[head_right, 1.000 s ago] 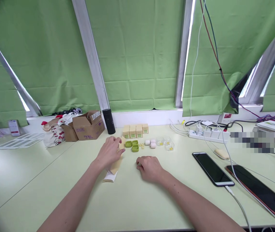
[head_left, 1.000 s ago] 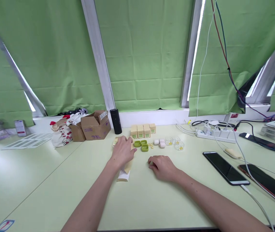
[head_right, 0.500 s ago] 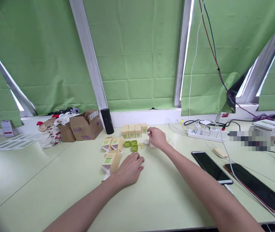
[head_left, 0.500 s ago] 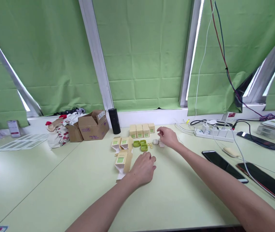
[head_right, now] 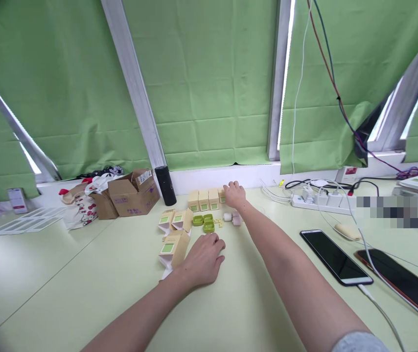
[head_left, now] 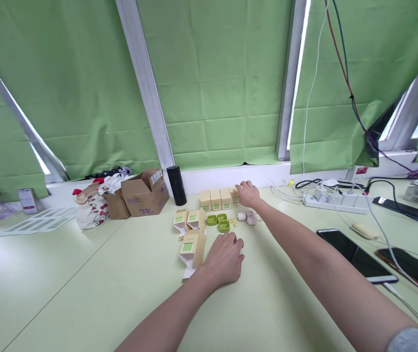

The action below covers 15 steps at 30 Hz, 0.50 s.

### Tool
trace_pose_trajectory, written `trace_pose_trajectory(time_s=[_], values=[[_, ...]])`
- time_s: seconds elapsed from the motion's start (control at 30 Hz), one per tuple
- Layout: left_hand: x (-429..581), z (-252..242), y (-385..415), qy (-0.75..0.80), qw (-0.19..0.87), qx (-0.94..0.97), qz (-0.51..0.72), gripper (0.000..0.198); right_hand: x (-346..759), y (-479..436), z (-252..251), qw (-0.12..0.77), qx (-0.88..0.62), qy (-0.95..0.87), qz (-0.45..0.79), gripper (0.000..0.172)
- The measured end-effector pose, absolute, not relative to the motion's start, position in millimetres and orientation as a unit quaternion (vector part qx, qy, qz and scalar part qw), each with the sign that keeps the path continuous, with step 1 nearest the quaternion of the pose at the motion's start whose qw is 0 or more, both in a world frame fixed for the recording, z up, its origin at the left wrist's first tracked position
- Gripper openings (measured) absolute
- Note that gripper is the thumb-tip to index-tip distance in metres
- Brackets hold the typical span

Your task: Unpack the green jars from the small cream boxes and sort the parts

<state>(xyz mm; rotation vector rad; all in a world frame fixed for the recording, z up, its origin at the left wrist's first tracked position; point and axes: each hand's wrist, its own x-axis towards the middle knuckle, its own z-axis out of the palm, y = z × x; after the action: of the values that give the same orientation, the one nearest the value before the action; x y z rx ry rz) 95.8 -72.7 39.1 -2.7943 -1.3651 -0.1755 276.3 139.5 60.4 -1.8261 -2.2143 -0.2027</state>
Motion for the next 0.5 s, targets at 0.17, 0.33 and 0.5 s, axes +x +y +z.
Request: trace_pose_trajectory(time_s=[0.17, 0.33, 0.5], values=[[94, 38, -72, -0.435, 0.018, -0.898, -0.056, 0.023, 267, 153, 51, 0.121, -0.650, -0.748, -0.053, 0.075], [93, 38, -71, -0.435, 0.011, -0.898, -0.061, 0.022, 267, 157, 43, 0.117, -0.646, -0.753, -0.042, 0.057], [94, 38, -71, -0.432, 0.014, -0.899, -0.068, 0.022, 267, 153, 48, 0.133, -0.638, -0.758, -0.029, 0.050]])
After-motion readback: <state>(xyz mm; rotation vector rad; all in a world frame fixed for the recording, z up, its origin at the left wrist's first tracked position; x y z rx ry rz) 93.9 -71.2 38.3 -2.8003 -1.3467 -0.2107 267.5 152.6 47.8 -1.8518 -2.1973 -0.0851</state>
